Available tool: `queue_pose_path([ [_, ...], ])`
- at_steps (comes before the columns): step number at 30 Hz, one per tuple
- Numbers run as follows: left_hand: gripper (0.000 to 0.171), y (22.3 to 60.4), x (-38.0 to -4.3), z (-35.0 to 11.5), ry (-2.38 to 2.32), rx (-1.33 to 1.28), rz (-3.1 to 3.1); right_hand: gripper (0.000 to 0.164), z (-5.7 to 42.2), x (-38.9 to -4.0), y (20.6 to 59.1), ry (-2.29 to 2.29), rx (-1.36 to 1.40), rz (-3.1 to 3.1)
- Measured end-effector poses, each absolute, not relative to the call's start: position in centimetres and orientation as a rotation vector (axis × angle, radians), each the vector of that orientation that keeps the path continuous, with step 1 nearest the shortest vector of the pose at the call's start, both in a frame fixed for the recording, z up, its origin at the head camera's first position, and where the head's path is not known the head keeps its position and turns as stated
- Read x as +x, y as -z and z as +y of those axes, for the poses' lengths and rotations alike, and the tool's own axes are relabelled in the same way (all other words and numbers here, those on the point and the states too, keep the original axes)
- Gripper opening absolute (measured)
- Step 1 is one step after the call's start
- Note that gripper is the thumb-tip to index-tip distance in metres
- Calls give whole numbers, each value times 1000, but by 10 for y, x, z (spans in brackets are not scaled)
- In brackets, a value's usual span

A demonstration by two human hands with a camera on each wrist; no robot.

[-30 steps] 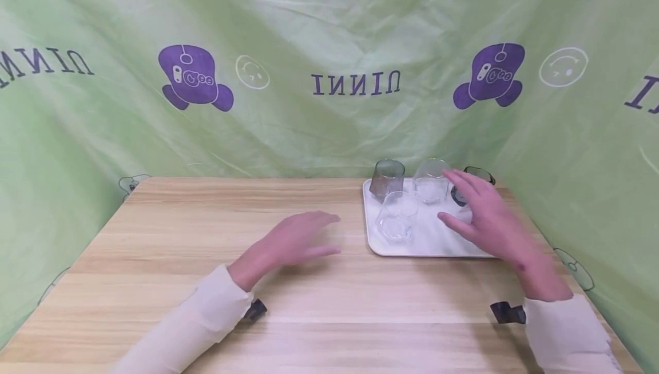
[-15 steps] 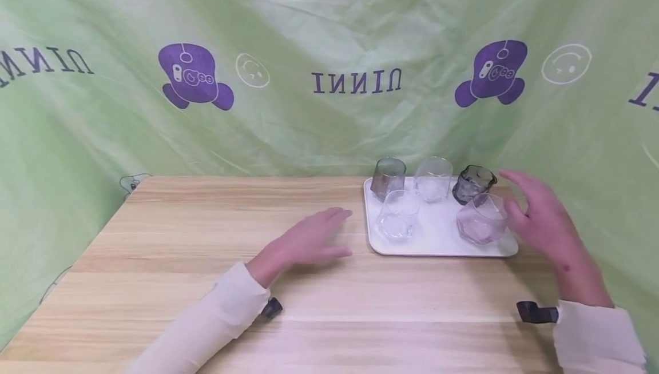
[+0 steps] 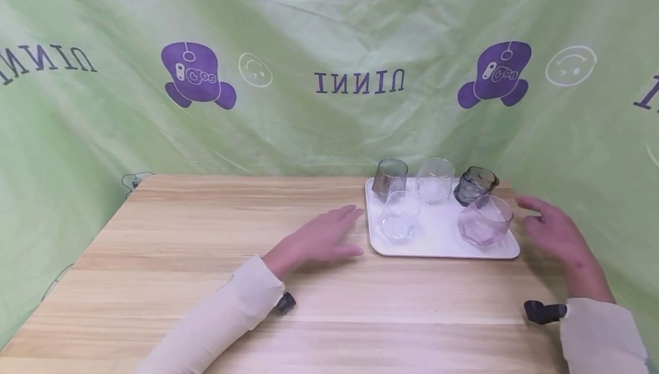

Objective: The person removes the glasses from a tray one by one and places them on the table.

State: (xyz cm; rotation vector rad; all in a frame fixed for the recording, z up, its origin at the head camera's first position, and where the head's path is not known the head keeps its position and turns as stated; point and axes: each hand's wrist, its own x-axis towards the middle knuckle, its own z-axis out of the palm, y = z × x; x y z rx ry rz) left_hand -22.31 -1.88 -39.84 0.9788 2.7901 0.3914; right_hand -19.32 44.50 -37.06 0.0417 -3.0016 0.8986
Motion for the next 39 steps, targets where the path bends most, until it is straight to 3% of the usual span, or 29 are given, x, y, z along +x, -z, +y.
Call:
queue_pose_path([
  [15,88,402,-240,5,-439,974,2695,51,461,-200,396,-957,151,-3117],
  [23,93,408,-246,13,-479,941,2648,47,453,-205,392,-969,154,-3148],
  [39,78,404,-237,16,-352,908,2698,50,461,-209,397,-1005,117,-3149],
])
